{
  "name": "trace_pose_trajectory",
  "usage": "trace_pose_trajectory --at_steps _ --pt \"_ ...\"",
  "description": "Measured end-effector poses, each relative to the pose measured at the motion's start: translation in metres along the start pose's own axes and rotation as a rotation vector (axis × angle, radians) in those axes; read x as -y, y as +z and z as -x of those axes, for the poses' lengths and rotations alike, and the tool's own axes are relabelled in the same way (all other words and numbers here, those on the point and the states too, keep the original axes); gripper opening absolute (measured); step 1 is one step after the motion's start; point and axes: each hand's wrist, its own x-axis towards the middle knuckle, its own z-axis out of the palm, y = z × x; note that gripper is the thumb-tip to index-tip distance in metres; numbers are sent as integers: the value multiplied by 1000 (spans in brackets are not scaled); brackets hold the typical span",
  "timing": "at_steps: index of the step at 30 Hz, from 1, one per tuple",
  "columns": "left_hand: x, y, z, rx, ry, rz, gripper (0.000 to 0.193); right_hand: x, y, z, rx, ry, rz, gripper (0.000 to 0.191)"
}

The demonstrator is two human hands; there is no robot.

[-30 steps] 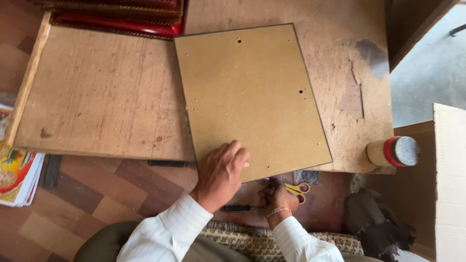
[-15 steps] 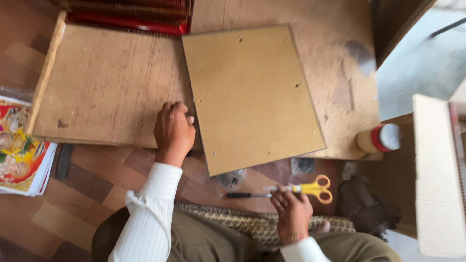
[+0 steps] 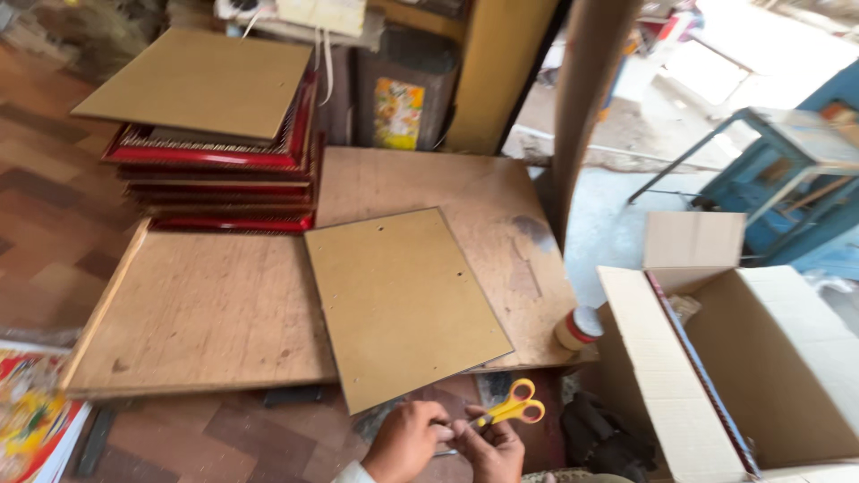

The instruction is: The person uses a screwdriver to tighten screws on the back of a picture frame, then uses scissors to trim a small piece of material. The person flips the frame to show the artwork, places it in a box, and then wipes the work surface with a cloth.

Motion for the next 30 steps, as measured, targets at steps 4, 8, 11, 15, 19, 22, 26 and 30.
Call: trace_pose_trajectory --at_steps 4,8,11,15,19,22,26,30 --pt "35 6 -4 -67 -47 3 19 8 8 6 56 -1 -14 37" --pt "77 6 -24 262 -185 147 26 8 20 7 195 -120 21 26" --pt "91 10 -50 411 -152 283 25 9 20 7 182 -11 235 17" --pt "91 9 -53 452 -170 456 25 14 18 6 281 39 164 13" --pt "91 4 -46 451 -184 562 26 11 15 3 329 22 168 13" --pt "86 -2 -45 476 -238 562 24 6 11 0 324 1 244 17" --pt "73 -6 -33 373 -235 523 14 6 10 -3 303 66 96 22" --pt "57 2 -13 300 -287 449 14 15 14 3 165 41 28 23"
